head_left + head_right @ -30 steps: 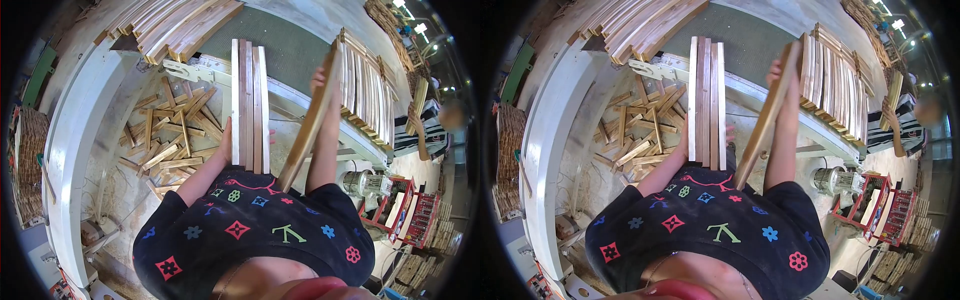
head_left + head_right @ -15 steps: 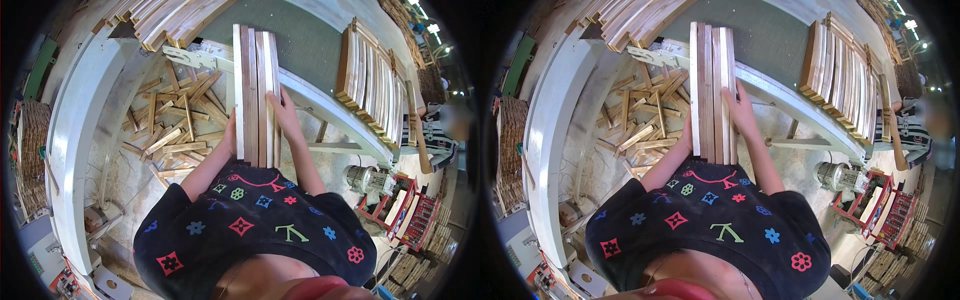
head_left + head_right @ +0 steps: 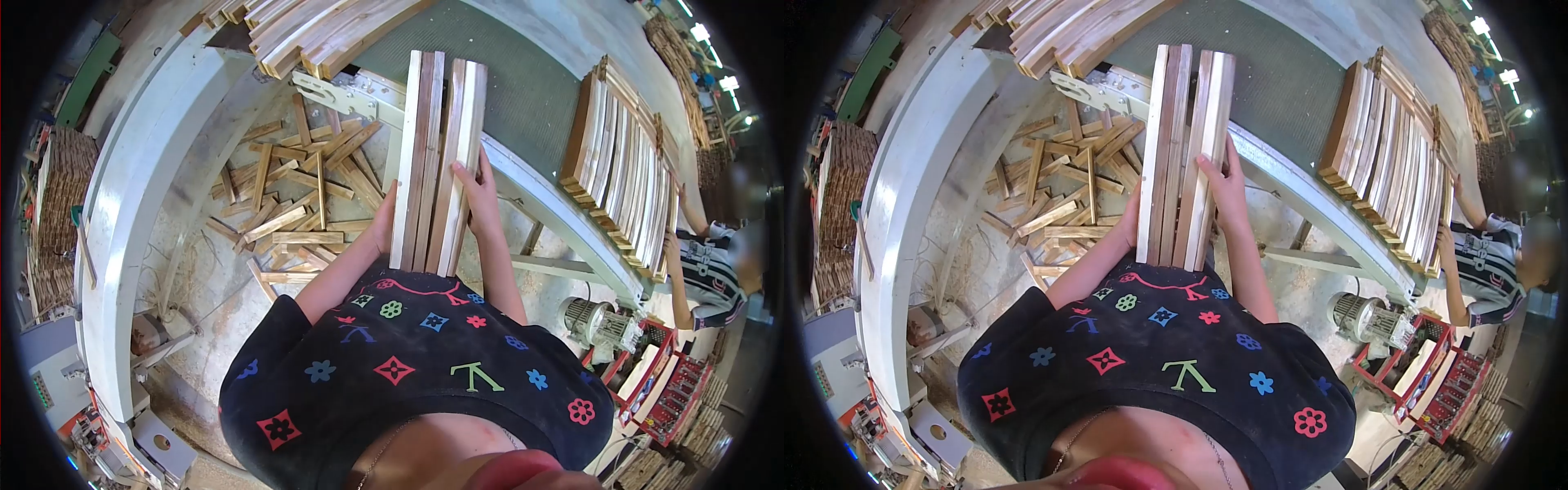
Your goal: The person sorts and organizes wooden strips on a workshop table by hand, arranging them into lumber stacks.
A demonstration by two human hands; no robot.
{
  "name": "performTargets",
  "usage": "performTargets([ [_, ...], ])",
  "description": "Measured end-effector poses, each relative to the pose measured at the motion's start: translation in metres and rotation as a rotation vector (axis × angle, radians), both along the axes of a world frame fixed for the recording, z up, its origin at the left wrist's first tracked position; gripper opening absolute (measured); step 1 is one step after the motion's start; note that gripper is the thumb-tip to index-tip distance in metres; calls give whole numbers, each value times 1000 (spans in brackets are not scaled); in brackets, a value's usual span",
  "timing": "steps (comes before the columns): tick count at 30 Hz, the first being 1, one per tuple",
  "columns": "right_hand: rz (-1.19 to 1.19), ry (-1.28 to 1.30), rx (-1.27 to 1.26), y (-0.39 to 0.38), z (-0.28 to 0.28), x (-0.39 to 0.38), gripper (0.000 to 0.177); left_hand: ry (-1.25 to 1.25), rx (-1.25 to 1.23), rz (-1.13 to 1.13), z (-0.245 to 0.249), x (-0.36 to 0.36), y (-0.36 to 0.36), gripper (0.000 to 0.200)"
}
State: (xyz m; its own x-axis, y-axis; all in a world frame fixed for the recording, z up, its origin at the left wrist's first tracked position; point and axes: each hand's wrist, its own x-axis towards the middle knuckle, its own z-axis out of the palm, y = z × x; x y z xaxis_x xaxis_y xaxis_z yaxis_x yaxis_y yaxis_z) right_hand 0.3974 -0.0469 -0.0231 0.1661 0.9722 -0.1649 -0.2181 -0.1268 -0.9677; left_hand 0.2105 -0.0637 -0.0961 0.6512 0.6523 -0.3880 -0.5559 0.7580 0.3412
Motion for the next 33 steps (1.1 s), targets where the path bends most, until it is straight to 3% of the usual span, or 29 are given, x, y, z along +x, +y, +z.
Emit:
performTargets([
  [5,146,-84,-7,12,19,-8,89,-13,18,-17,9,0,6,81],
  [12,115,-152,88,19,2,-10,89,-13,20,-9,8,-7,13,76],
  [15,35,-686,174,14,-8,-10,89,-43,-14,-26,4,-11,14,73],
  [18,-119,-804,189,-4,26,-37,88,-84,-17,-27,6,-11,14,74],
  [19,-72,-831,230,-4,29,-42,92,-93,-8,-23,8,-10,15,76],
  [22,22,-1437,236,3,41,-67,92,-163,-78,-96,0,-15,22,82],
  [23,34,-1483,172,8,40,-74,98,-127,-42,-92,-5,-15,24,87],
  [28,34,-1487,48,54,59,-83,99,33,-1,8,41,-2,49,84],
  [31,16,-1414,31,106,66,-77,96,-50,35,93,26,-2,78,88],
  [33,-2,-1384,-33,151,75,-79,95,-328,-136,162,37,-11,79,97],
])
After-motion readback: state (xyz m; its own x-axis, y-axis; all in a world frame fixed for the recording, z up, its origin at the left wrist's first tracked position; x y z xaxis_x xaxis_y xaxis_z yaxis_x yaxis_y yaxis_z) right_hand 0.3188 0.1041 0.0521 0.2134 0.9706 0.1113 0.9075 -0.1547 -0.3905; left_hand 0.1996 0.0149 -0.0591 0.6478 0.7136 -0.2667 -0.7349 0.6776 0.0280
